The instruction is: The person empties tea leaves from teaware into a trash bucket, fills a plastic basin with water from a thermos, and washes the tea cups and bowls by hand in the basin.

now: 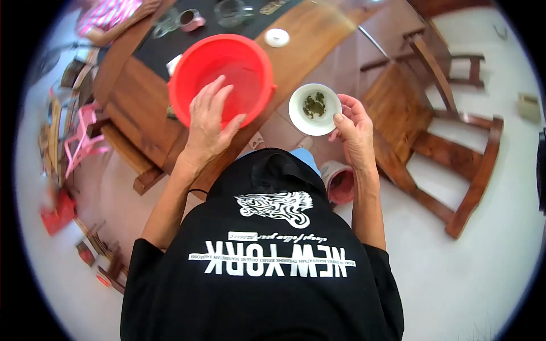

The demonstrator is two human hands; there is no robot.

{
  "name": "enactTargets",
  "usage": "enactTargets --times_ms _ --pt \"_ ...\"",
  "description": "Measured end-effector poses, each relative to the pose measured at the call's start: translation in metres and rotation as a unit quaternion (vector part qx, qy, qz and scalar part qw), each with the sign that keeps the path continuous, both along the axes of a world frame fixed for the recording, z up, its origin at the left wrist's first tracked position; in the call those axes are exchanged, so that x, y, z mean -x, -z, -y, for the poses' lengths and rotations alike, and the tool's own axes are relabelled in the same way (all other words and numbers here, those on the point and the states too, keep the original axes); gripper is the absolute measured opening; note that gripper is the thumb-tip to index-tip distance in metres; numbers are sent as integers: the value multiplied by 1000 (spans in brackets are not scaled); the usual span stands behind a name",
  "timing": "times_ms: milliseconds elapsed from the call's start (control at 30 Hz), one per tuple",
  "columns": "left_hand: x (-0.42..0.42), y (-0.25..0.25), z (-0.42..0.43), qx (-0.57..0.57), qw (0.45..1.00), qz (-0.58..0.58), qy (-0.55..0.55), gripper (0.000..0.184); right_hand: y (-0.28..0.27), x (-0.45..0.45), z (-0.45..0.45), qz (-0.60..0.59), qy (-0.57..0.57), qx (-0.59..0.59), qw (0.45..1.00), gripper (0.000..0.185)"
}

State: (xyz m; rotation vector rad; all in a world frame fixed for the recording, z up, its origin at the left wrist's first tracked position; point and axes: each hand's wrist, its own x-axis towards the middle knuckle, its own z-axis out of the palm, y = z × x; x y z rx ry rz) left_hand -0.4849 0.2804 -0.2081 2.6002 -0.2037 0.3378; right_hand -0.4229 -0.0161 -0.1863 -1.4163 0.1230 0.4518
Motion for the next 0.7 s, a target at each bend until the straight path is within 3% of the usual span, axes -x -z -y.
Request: enactTargets --times_ms 233,300,400,700 --pt "-15 16 23 -31 997 -3 74 57 33 61 112 -79 141 -18 987 48" --pt "-15 20 24 -47 996 1 72 57 49 89 148 -86 191 -22 978 47" --pt "-15 26 21 -52 997 -17 53 52 63 133 199 -127 233 80 961 44" --pt "-14 28 31 10 994 -110 -14 49 130 260 307 -201 396 95 891 47"
